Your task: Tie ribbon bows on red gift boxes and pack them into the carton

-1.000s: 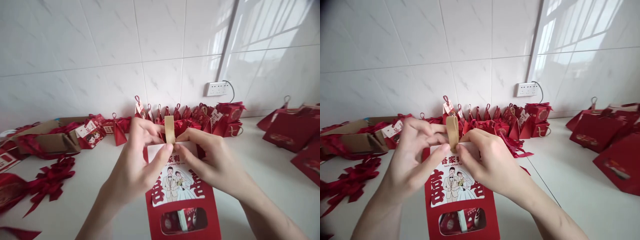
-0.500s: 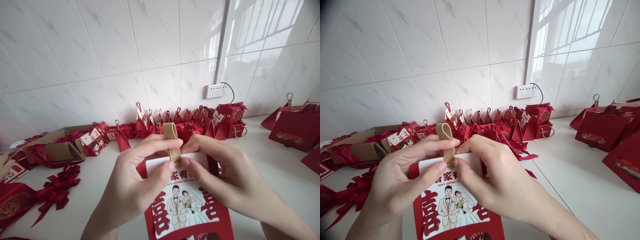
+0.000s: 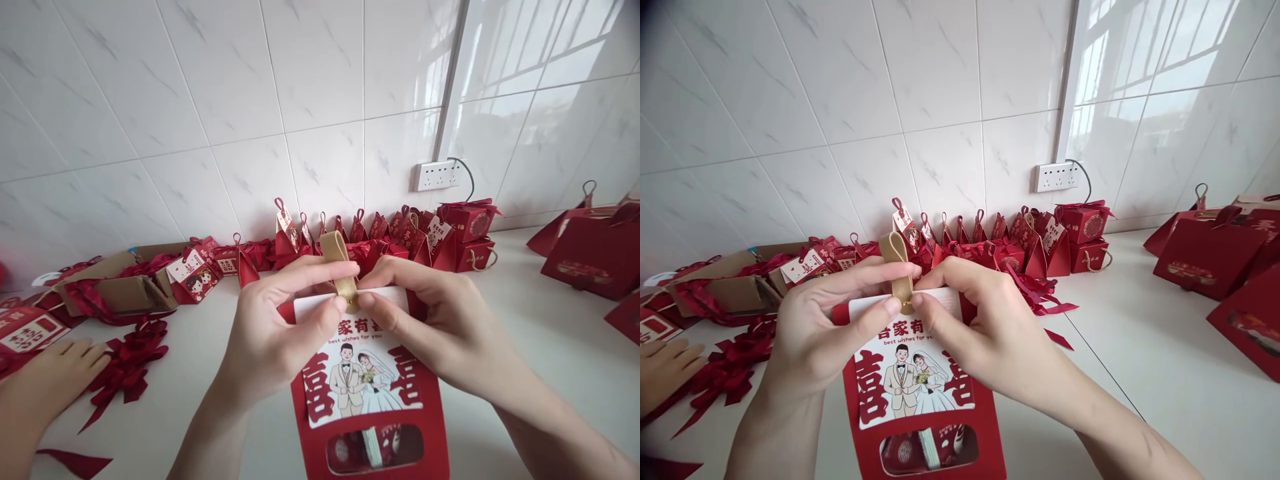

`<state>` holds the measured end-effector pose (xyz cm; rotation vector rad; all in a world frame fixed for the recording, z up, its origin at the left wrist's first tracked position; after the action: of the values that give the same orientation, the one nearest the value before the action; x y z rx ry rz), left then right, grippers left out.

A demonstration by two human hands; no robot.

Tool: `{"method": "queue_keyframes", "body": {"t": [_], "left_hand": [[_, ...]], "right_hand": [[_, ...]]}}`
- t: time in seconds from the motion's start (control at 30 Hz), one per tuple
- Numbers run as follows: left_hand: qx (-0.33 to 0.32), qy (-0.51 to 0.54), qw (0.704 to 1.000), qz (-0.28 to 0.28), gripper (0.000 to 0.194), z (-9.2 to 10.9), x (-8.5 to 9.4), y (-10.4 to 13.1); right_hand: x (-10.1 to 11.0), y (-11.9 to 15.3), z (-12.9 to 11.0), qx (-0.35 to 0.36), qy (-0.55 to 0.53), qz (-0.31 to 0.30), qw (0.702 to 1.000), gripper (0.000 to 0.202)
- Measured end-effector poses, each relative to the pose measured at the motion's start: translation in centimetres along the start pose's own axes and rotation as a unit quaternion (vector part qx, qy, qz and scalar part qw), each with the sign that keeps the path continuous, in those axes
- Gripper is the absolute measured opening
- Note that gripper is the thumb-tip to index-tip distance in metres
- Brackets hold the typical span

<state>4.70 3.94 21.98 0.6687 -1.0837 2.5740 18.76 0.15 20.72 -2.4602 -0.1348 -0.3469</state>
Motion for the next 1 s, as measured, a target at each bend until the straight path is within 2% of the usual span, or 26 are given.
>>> {"method": "queue_keyframes", "body": {"t": [0.17, 0.23, 0.37, 0.5, 0.67, 0.73, 0.83, 0.9, 1.0], "left_hand": [[-0.017, -0.004, 1.000, -0.003, 0.029, 0.3, -0.3, 0.3], [-0.035, -0.006, 0.999, -0.004, 0.033, 0.6, -0.6, 0.6], [-0.090, -0.061, 0.994, 0.032, 0.038, 1.6, -0.7, 1.2], [-0.079, -0.077, 0.993, 0.032, 0.035, 1.8, -0.6, 1.3], [-0.063, -0.067, 0.996, 0.022, 0.035, 1.4, -0.7, 0.9], [-0.035, -0.035, 0.998, 0.038, 0.046, 0.6, -0.6, 0.5], [0.002, 0.018, 0.999, 0.043, 0.069, -0.7, -0.6, -0.1], [0.023, 0.014, 1.000, 0.000, 0.078, -1.4, -1.2, -0.4], [0.051, -0.005, 0.997, -0.056, 0.068, -2.1, -2.3, -0.5]], "right_hand": [[0.1, 0.3, 0.2, -0.054, 0.007, -0.050, 0.997, 0.019], [0.2, 0.4, 0.4, -0.069, 0.013, -0.037, 0.997, 0.018], [0.1, 0.5, 0.7, -0.081, -0.015, -0.013, 0.997, 0.020], [0.0, 0.6, 0.4, -0.071, -0.026, -0.032, 0.997, 0.014], [0.3, 0.1, 0.8, -0.073, -0.010, -0.048, 0.996, 0.017], [1.0, -0.4, 1.3, -0.064, -0.014, -0.015, 0.998, 0.016], [3.3, -1.2, 2.1, -0.027, -0.080, 0.116, 0.990, 0.015], [4.9, -1.4, 2.8, 0.001, -0.155, 0.210, 0.965, 0.016], [6.4, -1.5, 3.8, 0.024, -0.193, 0.296, 0.935, 0.016]]}}
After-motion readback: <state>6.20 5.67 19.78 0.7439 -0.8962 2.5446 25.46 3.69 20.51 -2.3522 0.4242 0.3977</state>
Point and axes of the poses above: each hand's wrist, its own y-axis away from the middle knuckle, its own x-axis out of the back of the hand, z = x × y, the point moved 6 cm from there along -y, towards the middle knuckle, and after that the axes turned 11 degrees about -y, right-handed, at the moved point
